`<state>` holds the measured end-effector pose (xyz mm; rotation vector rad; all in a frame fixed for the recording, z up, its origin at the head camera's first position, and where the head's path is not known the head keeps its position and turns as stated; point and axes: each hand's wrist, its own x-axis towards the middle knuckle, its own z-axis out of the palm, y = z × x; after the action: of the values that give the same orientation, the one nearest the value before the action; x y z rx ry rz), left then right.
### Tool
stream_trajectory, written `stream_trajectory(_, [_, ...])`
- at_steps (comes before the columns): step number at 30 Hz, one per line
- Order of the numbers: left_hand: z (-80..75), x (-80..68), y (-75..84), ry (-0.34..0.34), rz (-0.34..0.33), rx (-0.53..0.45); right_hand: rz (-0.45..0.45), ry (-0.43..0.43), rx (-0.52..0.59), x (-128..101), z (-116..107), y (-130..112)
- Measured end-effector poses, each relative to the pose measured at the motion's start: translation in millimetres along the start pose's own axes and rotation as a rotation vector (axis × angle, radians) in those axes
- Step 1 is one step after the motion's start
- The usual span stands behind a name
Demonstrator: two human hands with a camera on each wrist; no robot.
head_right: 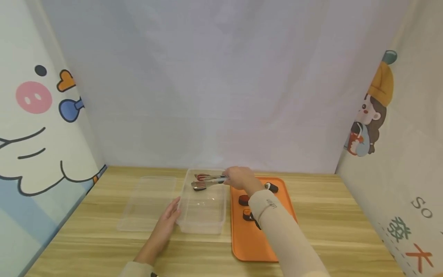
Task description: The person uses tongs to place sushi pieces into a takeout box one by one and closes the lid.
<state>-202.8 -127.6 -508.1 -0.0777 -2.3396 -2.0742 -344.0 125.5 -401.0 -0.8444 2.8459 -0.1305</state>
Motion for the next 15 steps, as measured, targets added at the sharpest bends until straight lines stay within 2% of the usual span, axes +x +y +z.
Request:
stream_trajectory(7, [1.2,0.0,0.3,-0.003,-0.005,-0.006,0.007,0.031,0.021,-22,-15,19])
stream_trajectory(15, [1.0,0.9,-0.6,0.008,-0.002,0.003,0.013,0.068,0.083,-62,-27,60])
